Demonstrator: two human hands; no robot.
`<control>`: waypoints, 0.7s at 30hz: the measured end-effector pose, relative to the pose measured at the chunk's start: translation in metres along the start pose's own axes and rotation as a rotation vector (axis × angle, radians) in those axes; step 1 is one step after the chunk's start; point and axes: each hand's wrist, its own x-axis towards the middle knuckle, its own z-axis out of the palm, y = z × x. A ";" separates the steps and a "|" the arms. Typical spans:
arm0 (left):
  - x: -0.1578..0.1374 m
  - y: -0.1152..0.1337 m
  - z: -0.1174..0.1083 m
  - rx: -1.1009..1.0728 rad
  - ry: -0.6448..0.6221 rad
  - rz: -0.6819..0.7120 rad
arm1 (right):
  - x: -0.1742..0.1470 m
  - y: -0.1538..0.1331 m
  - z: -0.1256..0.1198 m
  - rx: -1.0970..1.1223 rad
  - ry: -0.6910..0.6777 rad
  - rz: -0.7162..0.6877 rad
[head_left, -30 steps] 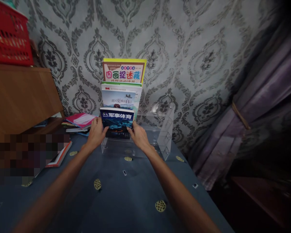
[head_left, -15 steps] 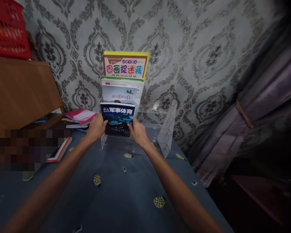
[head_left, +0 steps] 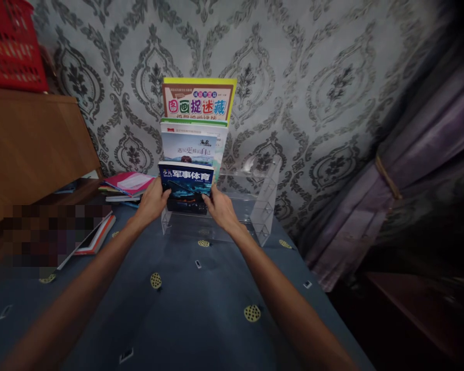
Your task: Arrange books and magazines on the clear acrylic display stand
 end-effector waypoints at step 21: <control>-0.009 -0.015 0.005 -0.026 0.029 0.064 | -0.004 0.007 0.005 0.005 0.023 -0.030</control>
